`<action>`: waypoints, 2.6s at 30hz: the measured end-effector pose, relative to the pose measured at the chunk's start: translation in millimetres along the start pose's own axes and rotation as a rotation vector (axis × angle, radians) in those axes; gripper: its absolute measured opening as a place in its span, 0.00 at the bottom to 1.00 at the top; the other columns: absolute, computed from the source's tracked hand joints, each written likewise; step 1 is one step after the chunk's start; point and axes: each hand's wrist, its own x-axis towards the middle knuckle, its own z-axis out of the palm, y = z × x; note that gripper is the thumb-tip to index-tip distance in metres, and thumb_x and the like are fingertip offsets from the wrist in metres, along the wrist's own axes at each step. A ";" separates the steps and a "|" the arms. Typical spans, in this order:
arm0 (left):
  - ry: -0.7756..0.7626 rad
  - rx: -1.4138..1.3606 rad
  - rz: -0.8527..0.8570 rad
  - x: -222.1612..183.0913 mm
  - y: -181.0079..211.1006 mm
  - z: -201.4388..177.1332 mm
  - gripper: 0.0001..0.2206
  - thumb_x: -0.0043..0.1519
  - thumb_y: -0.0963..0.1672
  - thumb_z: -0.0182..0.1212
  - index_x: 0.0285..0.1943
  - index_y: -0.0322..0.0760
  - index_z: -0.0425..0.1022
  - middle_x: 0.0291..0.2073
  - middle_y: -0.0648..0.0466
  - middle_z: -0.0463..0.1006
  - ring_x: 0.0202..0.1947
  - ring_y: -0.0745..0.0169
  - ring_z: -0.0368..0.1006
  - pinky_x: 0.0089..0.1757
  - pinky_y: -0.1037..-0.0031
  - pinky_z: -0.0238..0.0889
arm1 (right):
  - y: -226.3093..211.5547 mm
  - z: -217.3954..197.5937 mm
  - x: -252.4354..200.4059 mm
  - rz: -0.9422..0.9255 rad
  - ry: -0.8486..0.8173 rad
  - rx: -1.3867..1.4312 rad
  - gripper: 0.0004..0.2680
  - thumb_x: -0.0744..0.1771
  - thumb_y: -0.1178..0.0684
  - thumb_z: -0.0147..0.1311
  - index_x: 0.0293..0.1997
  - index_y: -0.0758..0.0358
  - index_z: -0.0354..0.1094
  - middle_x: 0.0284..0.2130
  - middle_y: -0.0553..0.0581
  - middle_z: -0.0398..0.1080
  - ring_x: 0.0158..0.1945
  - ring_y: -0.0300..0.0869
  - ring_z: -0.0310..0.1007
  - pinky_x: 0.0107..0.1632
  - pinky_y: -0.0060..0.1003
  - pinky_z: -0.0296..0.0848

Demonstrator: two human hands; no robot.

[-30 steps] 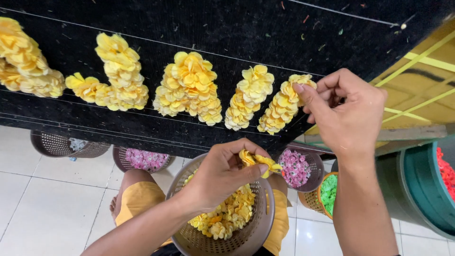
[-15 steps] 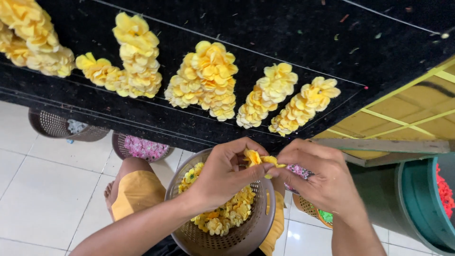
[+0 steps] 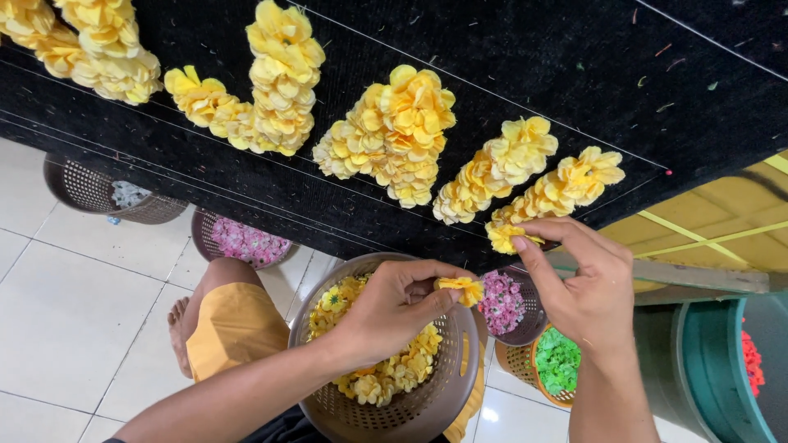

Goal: The person arranges flower petals on a black surface to form letters by hand, taking petals from a colander on their lap and placing them on the board.

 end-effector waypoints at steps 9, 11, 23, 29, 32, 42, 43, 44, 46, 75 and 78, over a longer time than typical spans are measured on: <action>0.060 -0.090 0.196 3.7 -12.6 4.5 0.07 0.65 0.42 0.70 0.49 0.36 0.83 0.38 0.54 0.85 0.34 0.72 0.77 0.37 0.81 0.71 | 12.3 3.3 11.7 -0.002 0.046 -0.197 0.06 0.71 0.54 0.66 0.40 0.67 0.78 0.28 0.54 0.80 0.29 0.38 0.78 0.33 0.33 0.72; 0.068 -0.059 0.186 2.2 -12.4 5.1 0.06 0.65 0.42 0.71 0.48 0.37 0.83 0.36 0.56 0.84 0.32 0.74 0.74 0.36 0.82 0.68 | 16.1 6.4 9.2 -0.003 0.038 -0.208 0.07 0.71 0.53 0.66 0.39 0.66 0.79 0.29 0.54 0.81 0.21 0.37 0.72 0.29 0.32 0.69; 0.042 0.033 0.252 1.4 -8.8 -1.1 0.12 0.70 0.46 0.61 0.53 0.35 0.87 0.37 0.55 0.87 0.33 0.72 0.75 0.34 0.81 0.63 | 16.5 7.4 -17.5 -0.142 -0.028 0.240 0.04 0.69 0.62 0.56 0.45 0.72 0.75 0.38 0.65 0.81 0.38 0.47 0.85 0.43 0.35 0.87; -0.643 1.506 -0.205 27.2 -89.9 -6.1 0.35 0.75 0.48 0.57 0.87 0.42 0.41 0.81 0.36 0.46 0.79 0.24 0.40 0.71 0.38 0.48 | 2.1 6.1 6.5 0.036 0.037 -0.105 0.06 0.70 0.58 0.62 0.47 0.73 0.79 0.41 0.64 0.82 0.41 0.47 0.82 0.46 0.39 0.81; -1.009 1.819 -0.422 30.3 -154.4 -6.7 0.40 0.75 0.45 0.57 0.90 0.38 0.31 0.81 0.23 0.40 0.73 0.15 0.49 0.60 0.42 0.64 | 11.7 23.6 12.3 0.028 0.229 -0.262 0.10 0.71 0.57 0.69 0.35 0.71 0.74 0.26 0.57 0.75 0.27 0.39 0.73 0.33 0.34 0.70; -1.039 1.667 -0.632 37.2 -140.9 -5.7 0.37 0.71 0.41 0.62 0.85 0.36 0.41 0.77 0.28 0.40 0.75 0.21 0.39 0.65 0.34 0.57 | 16.3 48.9 -55.7 0.092 -0.254 0.140 0.04 0.67 0.55 0.61 0.35 0.60 0.80 0.25 0.51 0.83 0.14 0.30 0.67 0.16 0.26 0.64; -1.013 1.571 -0.602 34.4 -131.7 -6.5 0.32 0.71 0.39 0.60 0.82 0.33 0.48 0.73 0.30 0.50 0.71 0.27 0.48 0.64 0.41 0.62 | 19.3 55.2 -65.0 0.139 -0.384 0.143 0.06 0.68 0.49 0.60 0.37 0.58 0.79 0.25 0.48 0.84 0.19 0.33 0.74 0.23 0.30 0.68; -0.985 1.474 -0.572 32.2 -122.9 -7.3 0.27 0.72 0.38 0.59 0.79 0.31 0.54 0.69 0.33 0.59 0.68 0.32 0.58 0.63 0.47 0.67 | 22.6 61.8 -74.4 0.186 -0.515 0.147 0.09 0.69 0.43 0.59 0.39 0.55 0.78 0.25 0.45 0.84 0.23 0.36 0.82 0.30 0.33 0.73; -0.962 1.381 -0.550 25.8 -100.4 -9.1 0.22 0.72 0.37 0.57 0.76 0.29 0.60 0.65 0.36 0.68 0.64 0.38 0.67 0.61 0.54 0.72 | 23.4 68.7 -82.5 0.308 -0.645 0.142 0.08 0.69 0.43 0.59 0.40 0.53 0.78 0.27 0.47 0.83 0.29 0.37 0.82 0.35 0.35 0.76; -0.133 0.181 -0.340 -8.4 6.9 -27.1 0.10 0.64 0.39 0.68 0.53 0.40 0.87 0.43 0.54 0.87 0.13 0.77 0.52 0.19 0.85 0.43 | -5.1 -3.2 10.5 -0.199 0.126 0.193 0.06 0.68 0.71 0.57 0.49 0.75 0.74 0.43 0.69 0.79 0.46 0.49 0.83 0.49 0.33 0.85; -0.131 0.104 -0.192 -9.1 3.1 -26.4 0.11 0.58 0.41 0.74 0.49 0.40 0.85 0.58 0.54 0.87 0.12 0.80 0.54 0.19 0.90 0.49 | -13.1 -0.8 17.9 -0.054 0.094 0.009 0.04 0.70 0.65 0.61 0.48 0.75 0.78 0.42 0.66 0.81 0.42 0.47 0.83 0.49 0.38 0.81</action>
